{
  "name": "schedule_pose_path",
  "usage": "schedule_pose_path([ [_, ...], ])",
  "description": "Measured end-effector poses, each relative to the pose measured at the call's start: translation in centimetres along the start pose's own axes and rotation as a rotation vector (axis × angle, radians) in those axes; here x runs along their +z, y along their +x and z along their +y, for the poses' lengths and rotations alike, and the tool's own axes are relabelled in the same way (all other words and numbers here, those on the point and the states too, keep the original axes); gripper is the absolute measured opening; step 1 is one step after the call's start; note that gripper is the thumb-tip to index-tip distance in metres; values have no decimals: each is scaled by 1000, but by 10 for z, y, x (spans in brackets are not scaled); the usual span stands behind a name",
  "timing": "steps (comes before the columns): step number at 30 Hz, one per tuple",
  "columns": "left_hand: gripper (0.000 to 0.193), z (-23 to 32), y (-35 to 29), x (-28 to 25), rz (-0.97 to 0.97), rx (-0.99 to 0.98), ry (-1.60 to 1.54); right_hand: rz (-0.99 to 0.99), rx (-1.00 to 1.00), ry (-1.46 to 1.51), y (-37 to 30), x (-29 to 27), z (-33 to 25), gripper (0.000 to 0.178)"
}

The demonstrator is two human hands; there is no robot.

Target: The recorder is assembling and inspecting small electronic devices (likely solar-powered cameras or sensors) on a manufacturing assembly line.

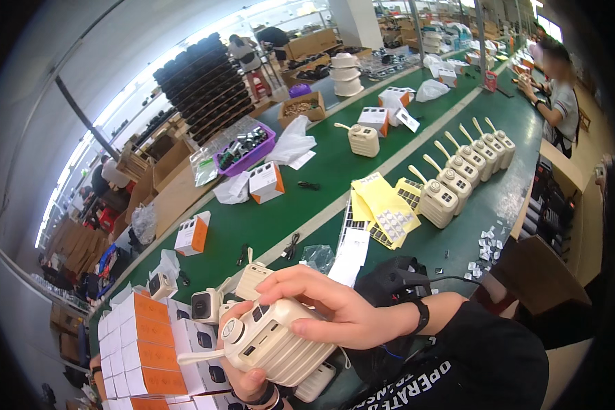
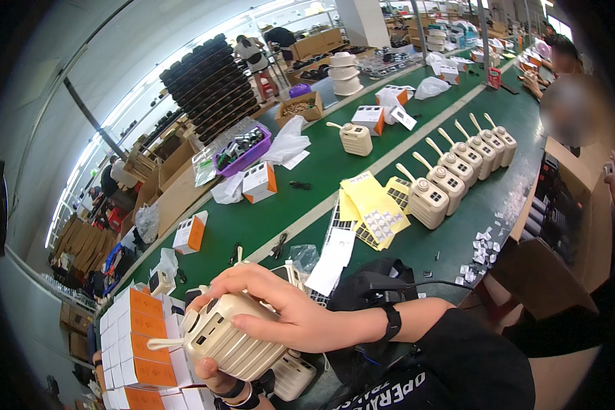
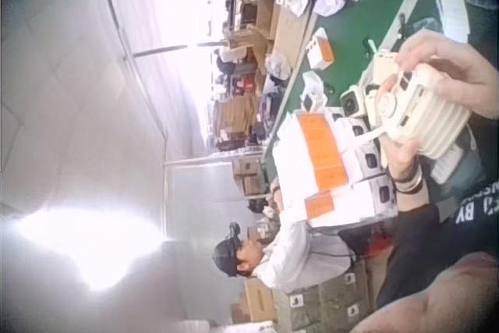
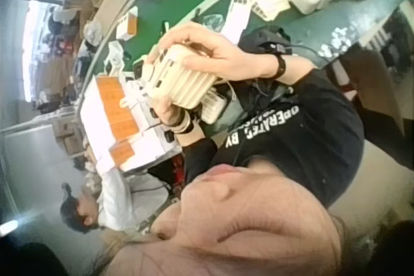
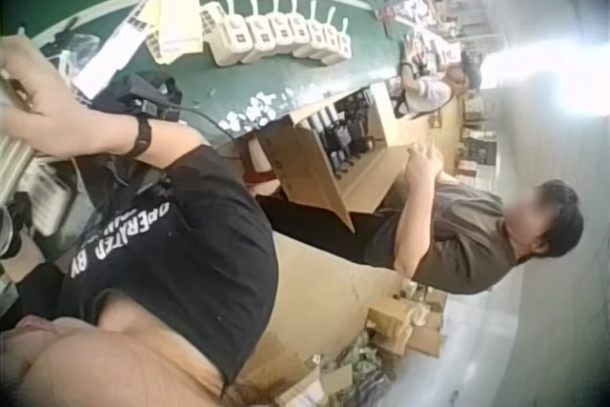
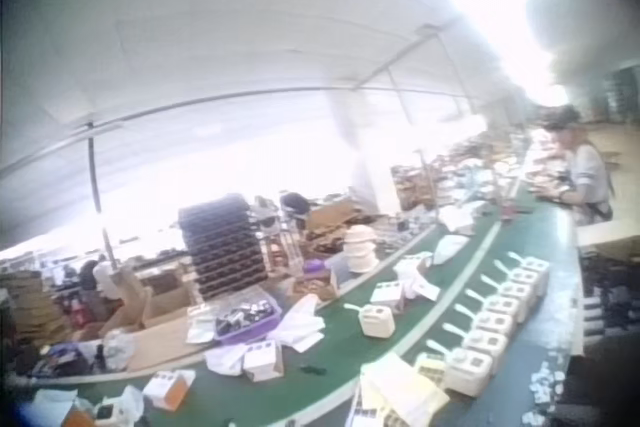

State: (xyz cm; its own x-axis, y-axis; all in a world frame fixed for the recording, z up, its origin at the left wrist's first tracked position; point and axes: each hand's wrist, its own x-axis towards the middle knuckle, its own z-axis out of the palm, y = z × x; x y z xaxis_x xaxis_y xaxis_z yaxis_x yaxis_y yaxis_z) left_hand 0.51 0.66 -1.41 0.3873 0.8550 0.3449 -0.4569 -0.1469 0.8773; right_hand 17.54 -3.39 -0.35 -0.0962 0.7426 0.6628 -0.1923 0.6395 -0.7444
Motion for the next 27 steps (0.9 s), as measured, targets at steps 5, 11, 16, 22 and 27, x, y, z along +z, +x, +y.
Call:
schedule_pose_path([
  [5, 88, 9, 0, 9, -84, -50, 235, 186, 101, 310, -4, 2, 13, 3],
  [11, 85, -1, 2, 5, -30, -95, 118, 222, 248, 444, 5, -6, 11, 21],
  [16, 84, -5, -2, 1, 110, -146, -182, 120, 84, 102, 7, -2, -9, 23],
  [22, 84, -2, 2, 5, -14, -45, 176, 136, -71, -140, 2, -6, 6, 17],
  [27, 84, -2, 0, 5, -45, -84, 231, 14, 165, 8, 6, -21, 8, 18],
])
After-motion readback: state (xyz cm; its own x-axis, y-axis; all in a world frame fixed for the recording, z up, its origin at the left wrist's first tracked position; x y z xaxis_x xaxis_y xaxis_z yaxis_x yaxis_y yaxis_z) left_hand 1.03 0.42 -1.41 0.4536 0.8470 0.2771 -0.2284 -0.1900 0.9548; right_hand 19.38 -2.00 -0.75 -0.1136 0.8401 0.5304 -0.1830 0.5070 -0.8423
